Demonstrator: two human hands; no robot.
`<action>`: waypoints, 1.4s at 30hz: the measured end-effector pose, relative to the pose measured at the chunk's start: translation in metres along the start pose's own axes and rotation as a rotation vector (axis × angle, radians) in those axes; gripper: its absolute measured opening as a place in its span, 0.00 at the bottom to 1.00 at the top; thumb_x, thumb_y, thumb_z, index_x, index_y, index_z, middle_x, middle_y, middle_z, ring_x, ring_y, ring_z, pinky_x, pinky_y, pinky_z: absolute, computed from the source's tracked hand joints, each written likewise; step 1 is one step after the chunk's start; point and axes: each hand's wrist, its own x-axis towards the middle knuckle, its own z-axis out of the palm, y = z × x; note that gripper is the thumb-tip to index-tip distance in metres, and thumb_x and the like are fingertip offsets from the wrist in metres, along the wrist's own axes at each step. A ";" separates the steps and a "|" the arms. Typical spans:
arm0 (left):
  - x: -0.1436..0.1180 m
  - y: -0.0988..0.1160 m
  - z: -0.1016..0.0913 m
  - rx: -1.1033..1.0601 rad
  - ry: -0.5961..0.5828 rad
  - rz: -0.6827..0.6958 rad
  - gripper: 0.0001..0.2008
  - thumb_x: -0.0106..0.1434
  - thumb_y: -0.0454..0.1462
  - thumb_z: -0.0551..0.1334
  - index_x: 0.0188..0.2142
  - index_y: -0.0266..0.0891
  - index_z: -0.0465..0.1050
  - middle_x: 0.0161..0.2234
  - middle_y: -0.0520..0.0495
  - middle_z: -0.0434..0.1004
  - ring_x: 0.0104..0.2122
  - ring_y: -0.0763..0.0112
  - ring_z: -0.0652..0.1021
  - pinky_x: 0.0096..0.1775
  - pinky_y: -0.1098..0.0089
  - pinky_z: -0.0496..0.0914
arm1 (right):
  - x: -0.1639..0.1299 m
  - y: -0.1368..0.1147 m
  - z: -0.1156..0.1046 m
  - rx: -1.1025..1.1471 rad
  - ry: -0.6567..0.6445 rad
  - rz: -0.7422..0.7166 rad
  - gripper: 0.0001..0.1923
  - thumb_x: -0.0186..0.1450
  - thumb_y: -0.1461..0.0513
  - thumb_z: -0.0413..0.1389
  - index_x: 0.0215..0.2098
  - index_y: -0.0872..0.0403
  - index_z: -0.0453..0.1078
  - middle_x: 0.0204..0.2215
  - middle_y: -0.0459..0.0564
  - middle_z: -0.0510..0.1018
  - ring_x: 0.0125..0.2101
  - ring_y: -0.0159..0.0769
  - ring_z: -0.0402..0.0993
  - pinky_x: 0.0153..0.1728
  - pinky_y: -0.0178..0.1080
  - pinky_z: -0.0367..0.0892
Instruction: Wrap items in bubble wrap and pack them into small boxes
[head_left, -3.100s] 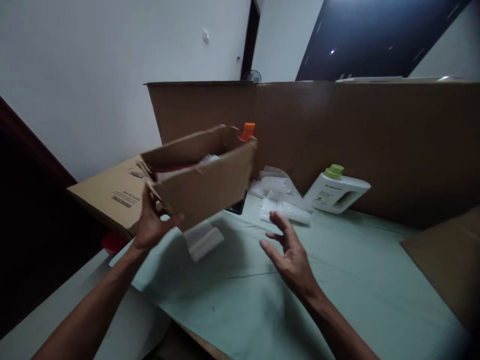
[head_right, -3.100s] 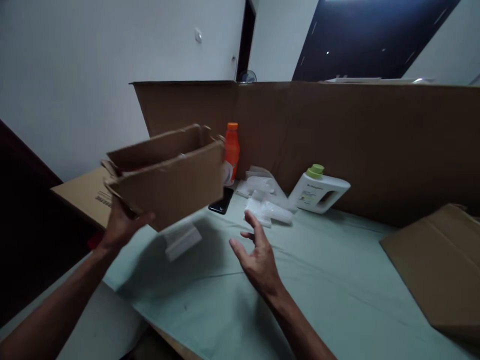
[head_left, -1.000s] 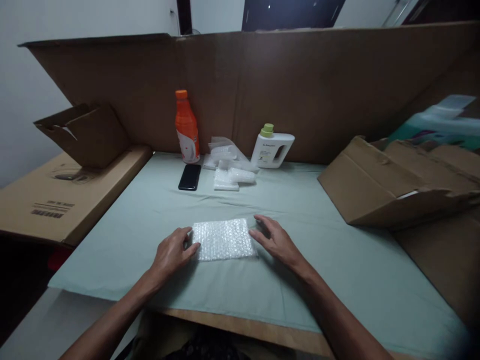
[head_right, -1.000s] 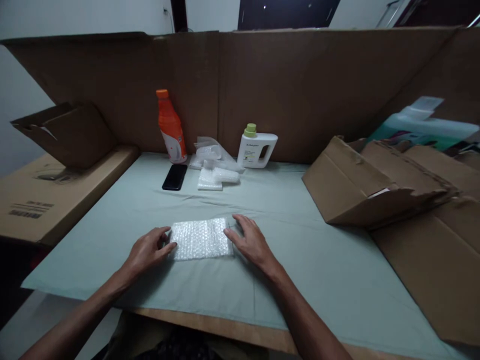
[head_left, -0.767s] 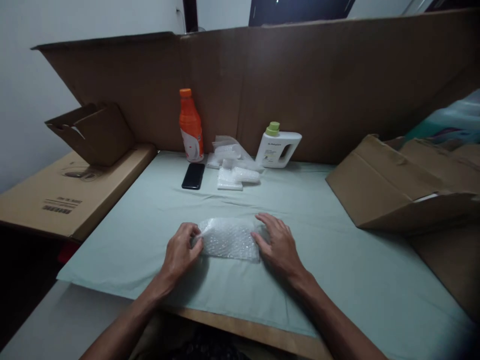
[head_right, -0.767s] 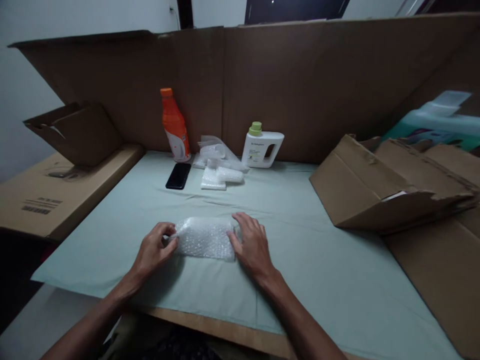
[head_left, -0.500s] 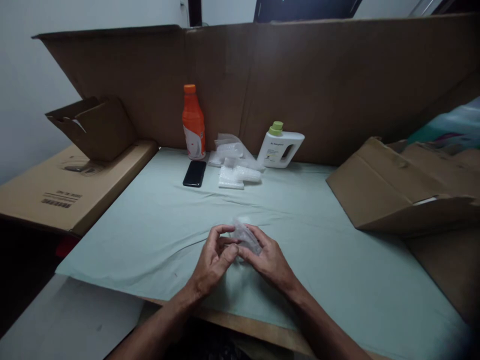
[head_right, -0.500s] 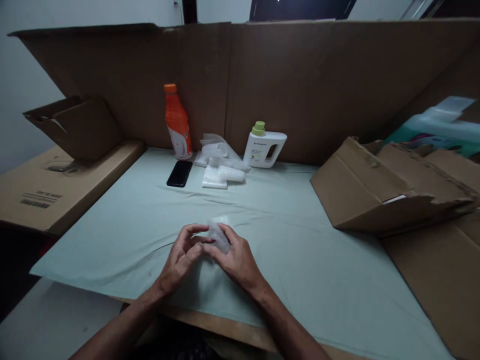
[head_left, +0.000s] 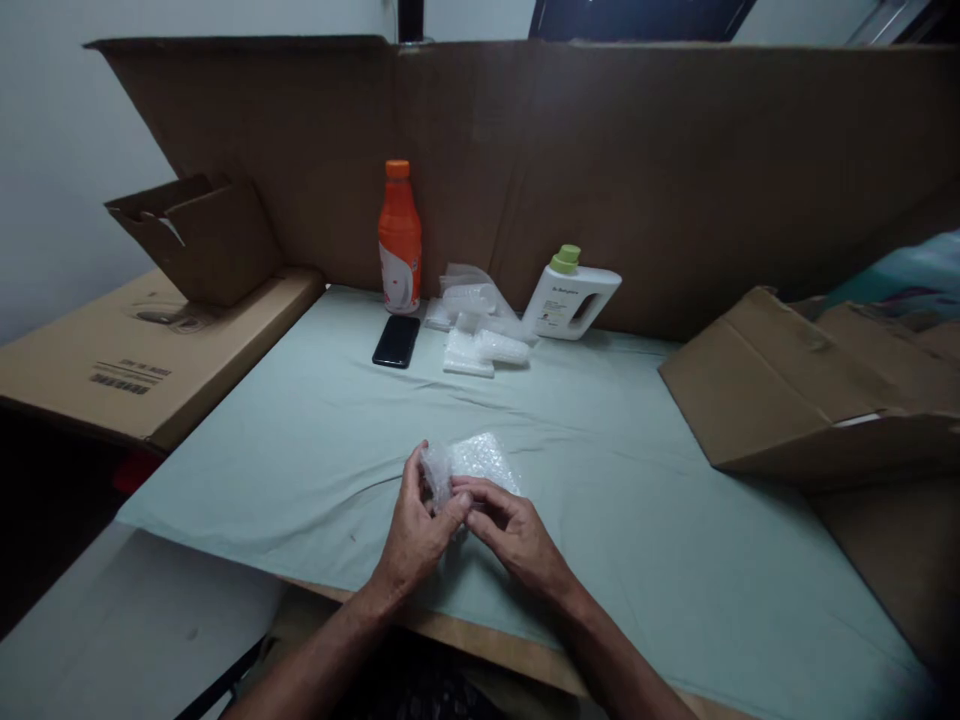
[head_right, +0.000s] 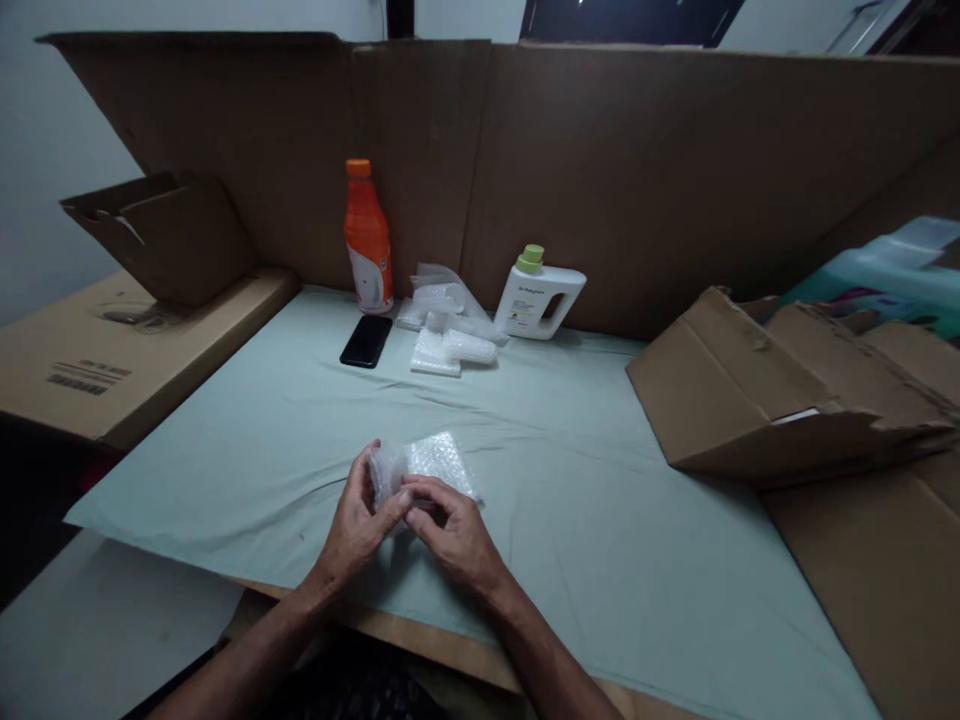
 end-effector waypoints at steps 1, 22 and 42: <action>-0.001 0.000 0.000 -0.005 0.009 0.003 0.43 0.57 0.46 0.70 0.66 0.42 0.53 0.57 0.37 0.67 0.55 0.57 0.73 0.52 0.62 0.71 | 0.000 0.001 0.001 0.002 -0.002 -0.002 0.16 0.64 0.54 0.60 0.47 0.52 0.77 0.51 0.54 0.80 0.51 0.44 0.76 0.54 0.47 0.71; 0.000 0.009 -0.004 -0.015 0.013 -0.110 0.41 0.51 0.40 0.68 0.63 0.36 0.59 0.43 0.44 0.76 0.40 0.67 0.77 0.42 0.70 0.72 | -0.002 0.004 -0.002 0.097 -0.005 0.073 0.18 0.65 0.47 0.60 0.33 0.51 0.81 0.45 0.54 0.83 0.48 0.46 0.76 0.55 0.49 0.68; 0.043 0.043 -0.107 1.228 0.156 0.582 0.25 0.64 0.41 0.56 0.60 0.38 0.66 0.58 0.34 0.67 0.56 0.47 0.71 0.55 0.47 0.69 | -0.083 0.017 -0.150 -0.660 0.751 0.230 0.21 0.63 0.48 0.56 0.47 0.50 0.76 0.46 0.56 0.82 0.36 0.45 0.78 0.30 0.42 0.73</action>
